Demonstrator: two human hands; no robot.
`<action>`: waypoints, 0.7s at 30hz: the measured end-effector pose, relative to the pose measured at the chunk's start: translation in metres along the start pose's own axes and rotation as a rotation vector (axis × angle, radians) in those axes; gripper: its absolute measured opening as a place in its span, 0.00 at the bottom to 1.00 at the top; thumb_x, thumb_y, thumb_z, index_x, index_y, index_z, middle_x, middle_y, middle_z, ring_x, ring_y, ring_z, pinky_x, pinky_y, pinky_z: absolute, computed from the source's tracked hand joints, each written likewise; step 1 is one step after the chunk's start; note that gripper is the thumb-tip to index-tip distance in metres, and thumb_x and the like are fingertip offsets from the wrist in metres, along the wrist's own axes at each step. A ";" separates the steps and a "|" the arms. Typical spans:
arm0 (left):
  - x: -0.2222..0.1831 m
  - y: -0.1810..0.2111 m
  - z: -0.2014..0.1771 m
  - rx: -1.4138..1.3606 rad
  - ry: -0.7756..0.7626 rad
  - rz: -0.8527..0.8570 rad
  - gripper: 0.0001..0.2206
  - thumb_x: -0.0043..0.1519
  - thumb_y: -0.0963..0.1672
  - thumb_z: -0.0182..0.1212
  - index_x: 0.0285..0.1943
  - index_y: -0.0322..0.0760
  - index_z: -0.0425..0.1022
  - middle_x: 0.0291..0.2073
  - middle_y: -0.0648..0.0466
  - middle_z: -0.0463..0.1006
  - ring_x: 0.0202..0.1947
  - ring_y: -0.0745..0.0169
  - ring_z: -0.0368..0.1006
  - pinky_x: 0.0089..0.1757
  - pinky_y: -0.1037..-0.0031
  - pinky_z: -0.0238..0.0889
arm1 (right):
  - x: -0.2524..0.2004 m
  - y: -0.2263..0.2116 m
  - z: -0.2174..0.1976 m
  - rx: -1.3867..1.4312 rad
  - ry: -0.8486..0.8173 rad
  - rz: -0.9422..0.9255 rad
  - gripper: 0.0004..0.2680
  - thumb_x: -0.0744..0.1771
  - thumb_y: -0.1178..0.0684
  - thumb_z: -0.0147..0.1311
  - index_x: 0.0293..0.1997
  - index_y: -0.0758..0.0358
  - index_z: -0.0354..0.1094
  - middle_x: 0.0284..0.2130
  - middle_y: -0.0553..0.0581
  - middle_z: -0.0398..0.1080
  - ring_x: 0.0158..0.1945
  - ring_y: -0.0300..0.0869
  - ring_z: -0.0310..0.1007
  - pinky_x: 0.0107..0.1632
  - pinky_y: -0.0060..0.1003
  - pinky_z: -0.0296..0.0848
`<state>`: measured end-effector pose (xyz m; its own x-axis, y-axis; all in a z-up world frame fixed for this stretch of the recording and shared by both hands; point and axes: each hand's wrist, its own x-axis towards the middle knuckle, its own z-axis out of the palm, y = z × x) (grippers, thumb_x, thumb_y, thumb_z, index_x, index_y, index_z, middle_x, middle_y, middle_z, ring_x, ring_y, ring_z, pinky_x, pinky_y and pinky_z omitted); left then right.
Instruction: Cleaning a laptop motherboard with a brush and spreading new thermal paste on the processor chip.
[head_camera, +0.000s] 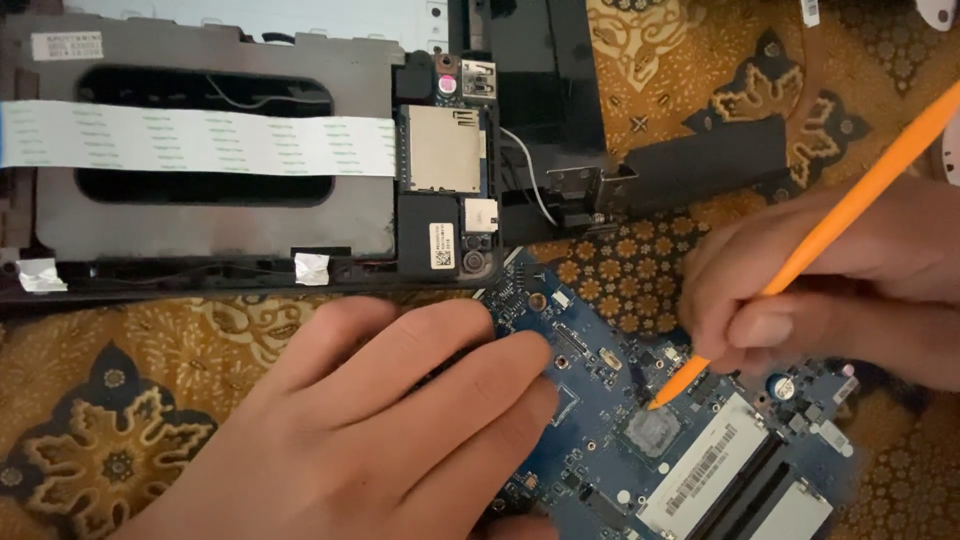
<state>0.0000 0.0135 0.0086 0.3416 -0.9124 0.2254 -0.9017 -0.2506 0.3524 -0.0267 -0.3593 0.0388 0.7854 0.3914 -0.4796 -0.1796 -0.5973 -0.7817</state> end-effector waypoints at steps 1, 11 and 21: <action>0.000 0.000 0.000 0.009 -0.002 -0.002 0.26 0.71 0.61 0.49 0.75 0.56 0.67 0.73 0.59 0.63 0.75 0.47 0.55 0.68 0.39 0.56 | 0.003 -0.003 -0.001 0.009 -0.034 -0.121 0.11 0.68 0.42 0.55 0.52 0.40 0.84 0.32 0.42 0.89 0.30 0.38 0.93 0.32 0.39 1.09; 0.006 0.000 -0.004 -0.017 -0.015 0.001 0.27 0.70 0.60 0.52 0.74 0.54 0.68 0.72 0.57 0.65 0.74 0.45 0.56 0.67 0.39 0.58 | 0.008 -0.017 -0.002 -0.103 -0.021 -0.351 0.10 0.70 0.45 0.50 0.46 0.47 0.82 0.27 0.43 0.84 0.23 0.32 0.86 0.32 0.30 0.92; 0.005 -0.002 0.001 0.087 -0.056 0.018 0.30 0.69 0.63 0.48 0.78 0.60 0.61 0.76 0.62 0.59 0.78 0.49 0.51 0.70 0.39 0.54 | 0.001 0.005 -0.002 -0.049 -0.044 -0.304 0.10 0.71 0.44 0.49 0.52 0.42 0.80 0.34 0.42 0.85 0.31 0.36 0.89 0.38 0.36 1.02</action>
<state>0.0031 0.0090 0.0085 0.3121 -0.9330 0.1792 -0.9279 -0.2590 0.2680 -0.0258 -0.3634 0.0347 0.7722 0.5865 -0.2442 0.0896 -0.4811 -0.8721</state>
